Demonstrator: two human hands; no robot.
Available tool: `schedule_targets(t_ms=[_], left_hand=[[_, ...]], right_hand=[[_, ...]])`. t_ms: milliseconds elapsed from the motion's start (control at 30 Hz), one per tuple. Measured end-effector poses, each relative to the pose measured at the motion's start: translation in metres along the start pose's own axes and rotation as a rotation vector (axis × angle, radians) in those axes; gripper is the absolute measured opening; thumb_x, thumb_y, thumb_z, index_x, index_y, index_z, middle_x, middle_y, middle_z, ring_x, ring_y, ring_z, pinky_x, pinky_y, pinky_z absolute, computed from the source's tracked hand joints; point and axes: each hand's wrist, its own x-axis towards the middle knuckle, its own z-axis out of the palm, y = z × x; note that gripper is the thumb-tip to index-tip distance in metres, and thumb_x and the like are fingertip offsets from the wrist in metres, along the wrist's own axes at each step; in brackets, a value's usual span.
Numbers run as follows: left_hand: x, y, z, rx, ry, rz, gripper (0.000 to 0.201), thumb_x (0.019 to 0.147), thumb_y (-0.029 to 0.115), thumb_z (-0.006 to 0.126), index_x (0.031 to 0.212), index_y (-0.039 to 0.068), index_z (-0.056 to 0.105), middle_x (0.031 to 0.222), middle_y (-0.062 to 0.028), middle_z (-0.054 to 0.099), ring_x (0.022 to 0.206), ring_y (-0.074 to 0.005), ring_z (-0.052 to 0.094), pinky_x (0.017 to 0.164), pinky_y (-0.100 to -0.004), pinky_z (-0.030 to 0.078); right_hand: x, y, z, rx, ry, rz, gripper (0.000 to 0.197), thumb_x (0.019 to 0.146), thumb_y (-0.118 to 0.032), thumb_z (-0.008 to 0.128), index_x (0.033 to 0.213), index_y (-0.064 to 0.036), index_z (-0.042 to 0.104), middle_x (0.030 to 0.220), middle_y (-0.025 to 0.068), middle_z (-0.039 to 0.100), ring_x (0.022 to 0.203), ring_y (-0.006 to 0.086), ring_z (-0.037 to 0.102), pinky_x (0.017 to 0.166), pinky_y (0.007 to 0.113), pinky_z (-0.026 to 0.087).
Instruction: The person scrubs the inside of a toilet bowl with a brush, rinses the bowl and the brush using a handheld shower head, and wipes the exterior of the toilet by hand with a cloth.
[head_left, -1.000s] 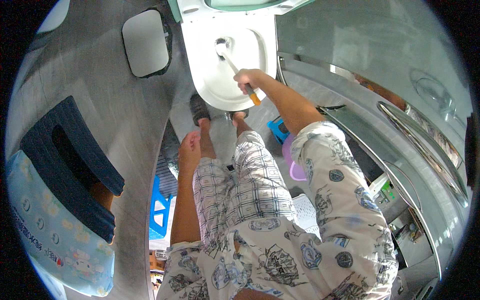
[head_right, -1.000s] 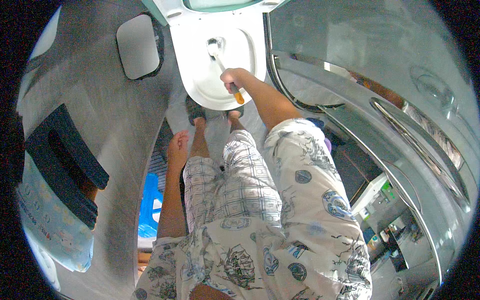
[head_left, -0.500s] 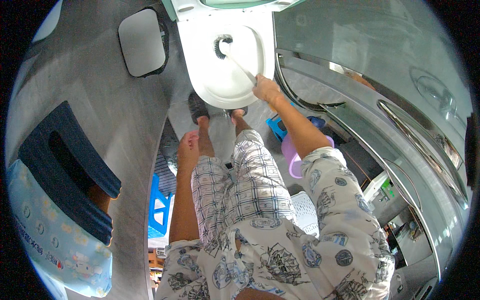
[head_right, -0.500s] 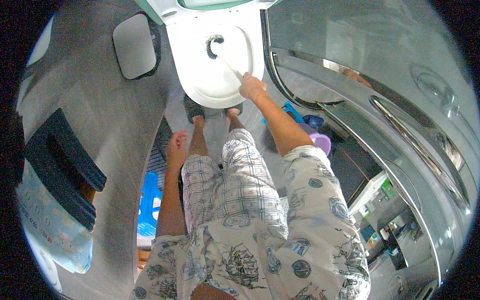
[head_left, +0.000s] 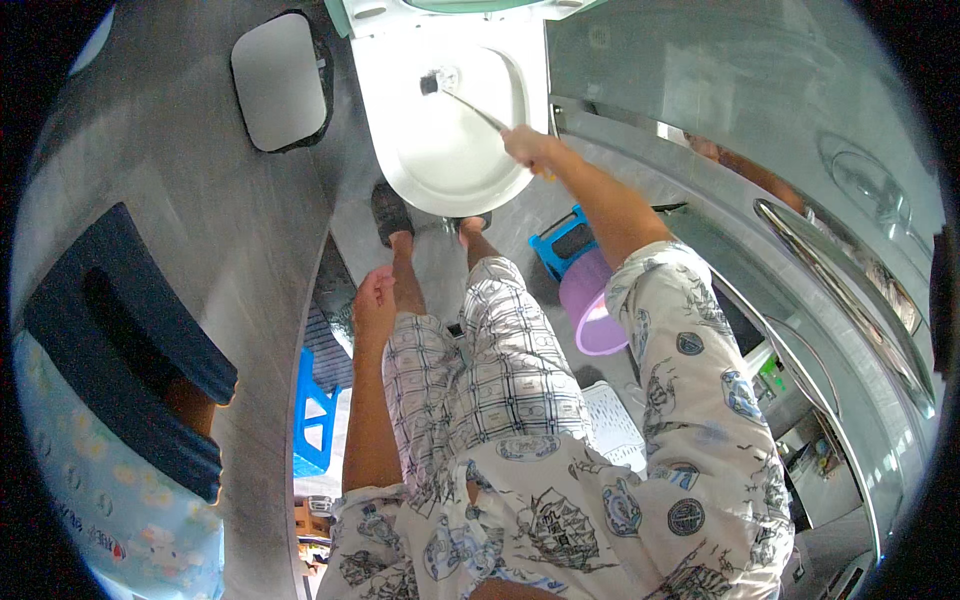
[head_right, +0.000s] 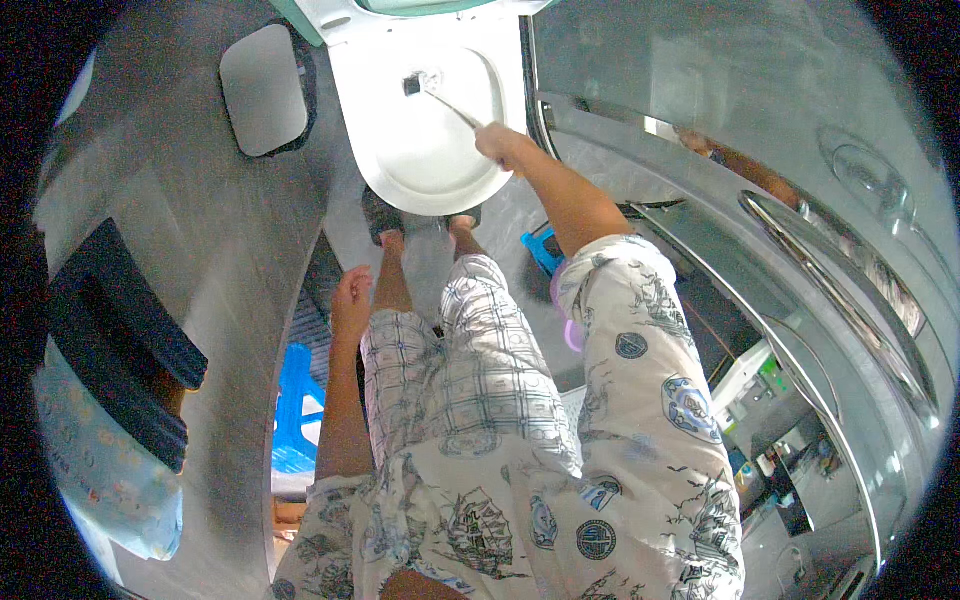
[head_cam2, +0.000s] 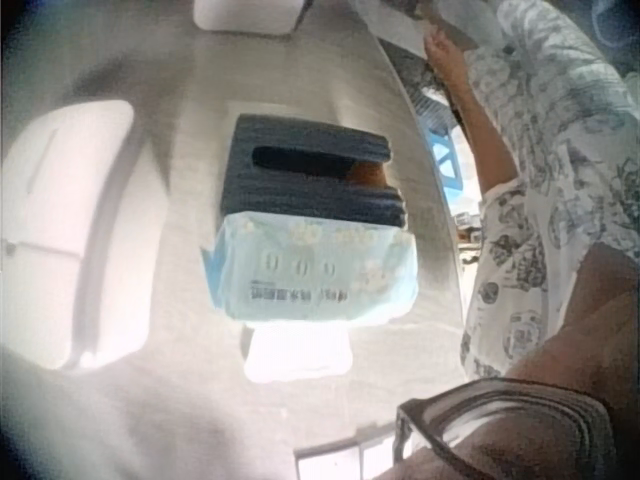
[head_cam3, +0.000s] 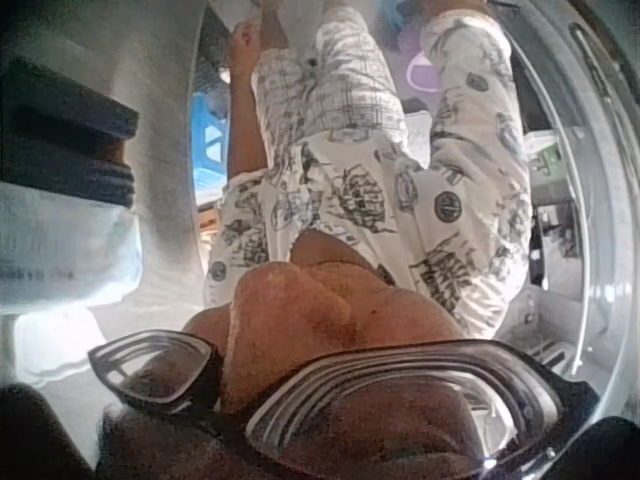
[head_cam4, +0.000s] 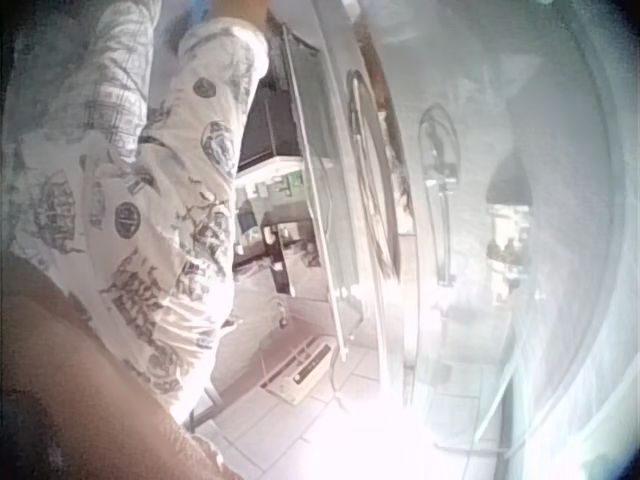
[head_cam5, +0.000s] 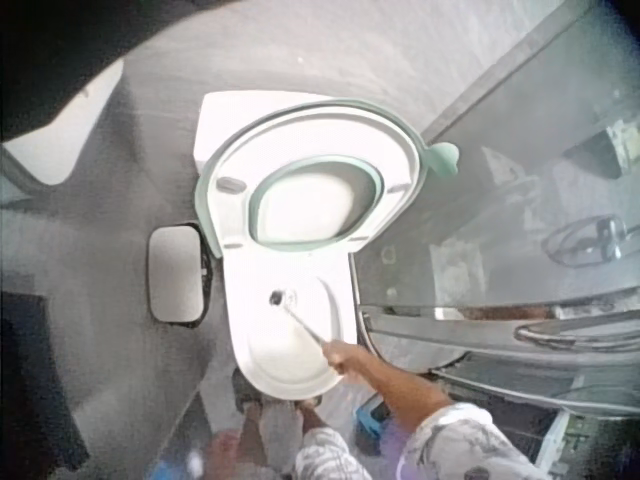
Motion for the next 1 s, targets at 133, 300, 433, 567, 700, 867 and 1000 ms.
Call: schedule_targets(t_ms=[133,300,433,567,700,867,1000], left_hand=[[-0.001,0.001,0.001,0.057,0.001,-0.035,0.024,0.094,0.014,0.049,0.113,0.005,0.06,0.1,-0.013,0.067,0.091,-0.0225,0.065,0.079,-0.0326,0.05],[-0.002,0.0,-0.003,0.055,-0.01,-0.054,0.026,0.096,0.018,0.047,0.113,0.004,0.059,0.1,-0.0137,0.067,0.091,-0.0243,0.065,0.08,-0.0336,0.05],[-0.001,0.011,-0.003,-0.002,-0.019,-0.034,0.025,0.096,0.017,0.048,0.114,0.004,0.059,0.099,-0.0126,0.067,0.092,-0.0225,0.064,0.08,-0.0328,0.049],[0.001,0.002,0.002,-0.033,-0.012,-0.024,0.024,0.096,0.015,0.048,0.114,0.005,0.059,0.098,-0.0114,0.067,0.09,-0.0209,0.064,0.079,-0.0319,0.049],[0.002,0.002,0.005,0.024,-0.045,-0.045,0.024,0.096,0.014,0.048,0.114,0.004,0.058,0.103,-0.0127,0.066,0.093,-0.0211,0.064,0.08,-0.0305,0.05],[-0.006,-0.01,-0.01,0.001,-0.049,-0.075,0.025,0.097,0.015,0.046,0.114,0.001,0.058,0.107,-0.0145,0.066,0.096,-0.0219,0.064,0.081,-0.0297,0.05],[0.015,0.016,0.025,-0.055,-0.062,0.051,0.025,0.093,0.017,0.054,0.114,0.005,0.059,0.1,-0.0117,0.067,0.09,-0.0205,0.065,0.079,-0.0314,0.05]], right_hand=[[-0.007,0.033,0.03,0.878,-0.555,0.202,0.04,0.1,-0.041,0.03,0.08,-0.0091,0.042,0.056,-0.0027,0.032,0.038,0.0088,0.027,0.036,0.026,0.028],[-0.027,0.053,0.073,1.69,-1.046,0.245,0.045,0.101,-0.049,0.023,0.09,-0.0095,0.041,0.057,-0.0065,0.029,0.039,0.005,0.024,0.036,0.021,0.025],[-0.022,0.031,0.083,1.985,-1.161,0.19,0.045,0.101,-0.049,0.028,0.088,-0.0083,0.042,0.057,-0.0057,0.032,0.041,0.0051,0.026,0.037,0.021,0.026],[-0.023,0.0,0.098,2.068,-1.165,0.145,0.044,0.099,-0.048,0.033,0.083,-0.0087,0.043,0.057,-0.0056,0.033,0.041,0.0047,0.027,0.038,0.021,0.026],[-0.021,-0.028,0.116,2.264,-1.293,0.152,0.047,0.097,-0.052,0.038,0.078,-0.0092,0.042,0.054,-0.0071,0.029,0.042,0.0064,0.031,0.038,0.021,0.027],[-0.017,-0.041,0.147,2.028,-1.232,0.188,0.053,0.098,-0.055,0.034,0.078,-0.0074,0.046,0.056,-0.0046,0.037,0.041,0.0106,0.032,0.038,0.022,0.028],[0.069,0.098,0.068,0.049,0.003,-0.213,0.049,0.1,-0.042,0.034,0.097,-0.0017,0.062,0.081,0.01,0.064,0.074,0.0246,0.062,0.065,0.038,0.051]])
